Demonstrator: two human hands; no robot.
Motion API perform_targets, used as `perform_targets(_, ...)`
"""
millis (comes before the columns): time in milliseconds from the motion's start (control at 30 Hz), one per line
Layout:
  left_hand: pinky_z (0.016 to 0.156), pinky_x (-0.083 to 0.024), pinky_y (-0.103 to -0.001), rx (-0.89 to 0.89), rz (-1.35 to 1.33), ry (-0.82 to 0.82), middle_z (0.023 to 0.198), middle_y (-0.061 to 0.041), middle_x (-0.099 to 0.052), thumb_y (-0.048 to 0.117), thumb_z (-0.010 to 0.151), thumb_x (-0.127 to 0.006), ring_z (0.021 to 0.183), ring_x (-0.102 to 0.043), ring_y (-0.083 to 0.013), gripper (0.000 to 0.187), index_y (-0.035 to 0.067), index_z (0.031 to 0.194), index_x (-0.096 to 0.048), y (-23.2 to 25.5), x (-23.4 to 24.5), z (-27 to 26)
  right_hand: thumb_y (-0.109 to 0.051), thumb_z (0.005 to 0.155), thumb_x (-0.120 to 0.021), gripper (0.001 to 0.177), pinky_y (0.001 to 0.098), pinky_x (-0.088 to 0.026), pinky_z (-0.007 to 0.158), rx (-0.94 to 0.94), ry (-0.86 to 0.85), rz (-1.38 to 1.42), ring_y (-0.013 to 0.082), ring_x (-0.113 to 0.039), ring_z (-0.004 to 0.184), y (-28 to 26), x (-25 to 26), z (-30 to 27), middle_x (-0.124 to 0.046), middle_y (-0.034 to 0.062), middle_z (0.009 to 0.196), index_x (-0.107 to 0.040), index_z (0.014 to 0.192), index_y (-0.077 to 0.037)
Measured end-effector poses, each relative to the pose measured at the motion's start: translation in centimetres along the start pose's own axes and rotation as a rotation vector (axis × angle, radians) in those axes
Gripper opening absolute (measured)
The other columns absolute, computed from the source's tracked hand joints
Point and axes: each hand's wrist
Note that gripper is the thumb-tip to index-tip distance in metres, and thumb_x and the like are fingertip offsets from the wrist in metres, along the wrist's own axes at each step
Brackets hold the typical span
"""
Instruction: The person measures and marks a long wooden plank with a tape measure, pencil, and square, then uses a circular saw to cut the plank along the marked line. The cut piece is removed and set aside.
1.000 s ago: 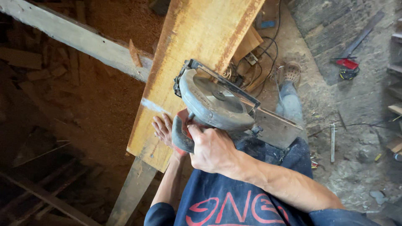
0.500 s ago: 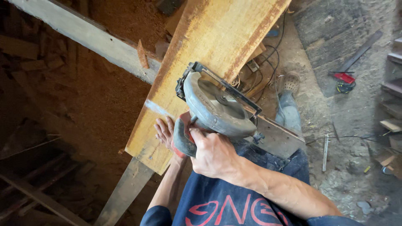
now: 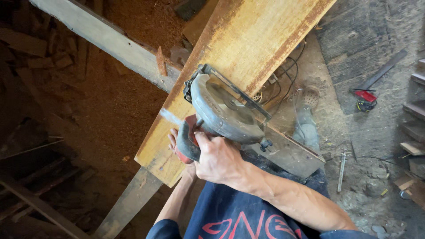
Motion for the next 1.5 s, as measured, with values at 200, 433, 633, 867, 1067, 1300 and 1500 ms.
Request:
perform_targets(200, 0.11, -0.037, -0.056, 0.021, -0.053, -0.061, 0.141, -0.019, -0.059, 0.046, 0.091, -0.069, 0.132, -0.054, -0.0422, 0.057, 0.012, 0.137, -0.065, 0.9, 0.7, 0.4, -0.007, 0.076, -0.064, 0.043, 0.0566, -0.057, 0.066, -0.084, -0.081, -0.033, 0.0512, -0.07, 0.068, -0.4, -0.4, 1.5, -0.065, 0.0345, 0.069, -0.058, 0.116, 0.009)
perform_targets(433, 0.112, -0.032, -0.058, -0.031, -0.101, -0.12, 0.146, -0.02, -0.052, 0.048, 0.091, -0.068, 0.137, -0.046, -0.0432, 0.063, 0.011, 0.142, -0.06, 1.1, 1.9, -1.2, -0.007, 0.074, -0.066, 0.045, 0.0559, -0.057, 0.067, -0.01, -0.051, 0.006, 0.0532, -0.069, 0.071, -0.4, -1.1, 3.0, -0.063, 0.037, 0.069, -0.057, 0.114, 0.012)
perform_targets(633, 0.114, -0.028, -0.06, -0.041, -0.124, -0.151, 0.151, -0.021, -0.045, 0.049, 0.091, -0.068, 0.141, -0.04, -0.044, 0.069, 0.01, 0.145, -0.055, 0.6, 2.0, -1.3, -0.007, 0.076, -0.065, 0.033, 0.0555, -0.057, 0.065, -0.015, -0.065, 0.005, 0.0513, -0.069, 0.07, -0.6, -1.6, 4.1, -0.064, 0.0352, 0.068, -0.057, 0.103, 0.01)
perform_targets(867, 0.117, -0.024, -0.062, -0.064, -0.141, -0.204, 0.156, -0.022, -0.037, 0.051, 0.09, -0.067, 0.146, -0.032, -0.045, 0.075, 0.009, 0.15, -0.049, -0.7, 1.8, -1.1, -0.011, 0.074, -0.068, 0.031, 0.0522, -0.059, 0.062, 0.025, -0.077, -0.002, 0.0483, -0.071, 0.068, -0.5, -1.6, 5.0, -0.065, 0.0332, 0.068, -0.057, 0.098, 0.007)
perform_targets(1067, 0.119, -0.02, -0.064, -0.062, -0.152, -0.254, 0.161, -0.023, -0.031, 0.052, 0.09, -0.067, 0.15, -0.025, -0.0459, 0.081, 0.008, 0.154, -0.044, -1.6, 1.4, -0.9, -0.011, 0.078, -0.07, 0.03, 0.0536, -0.058, 0.061, 0.051, -0.064, -0.033, 0.0493, -0.07, 0.069, -0.6, -2.3, 6.2, -0.066, 0.0338, 0.07, -0.058, 0.098, 0.007)
perform_targets(1300, 0.122, -0.015, -0.066, -0.097, -0.227, -0.373, 0.166, -0.023, -0.023, 0.054, 0.089, -0.066, 0.154, -0.018, -0.0469, 0.088, 0.007, 0.158, -0.038, -2.7, 2.0, -0.6, -0.009, 0.08, -0.062, 0.03, 0.0457, -0.061, 0.064, 0.07, -0.099, 0.03, 0.0432, -0.075, 0.07, -1.4, -2.5, 8.6, -0.068, 0.0303, 0.077, -0.056, 0.102, 0.011)
perform_targets(1500, 0.124, -0.007, -0.069, -0.052, -0.299, -0.517, 0.172, -0.023, -0.015, 0.062, 0.092, -0.065, 0.159, -0.008, -0.0479, 0.093, 0.008, 0.161, -0.035, -2.9, 2.0, -1.3, -0.008, 0.075, -0.067, 0.028, 0.0484, -0.061, 0.072, 0.205, 0.011, -0.059, 0.0452, -0.074, 0.079, -2.0, -3.0, 10.1, -0.07, 0.0306, 0.078, -0.067, 0.098, 0.008)
Point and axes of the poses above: each hand's wrist, its own z-axis towards the middle knuckle, its own x-axis out of the back of the hand, y = z × x
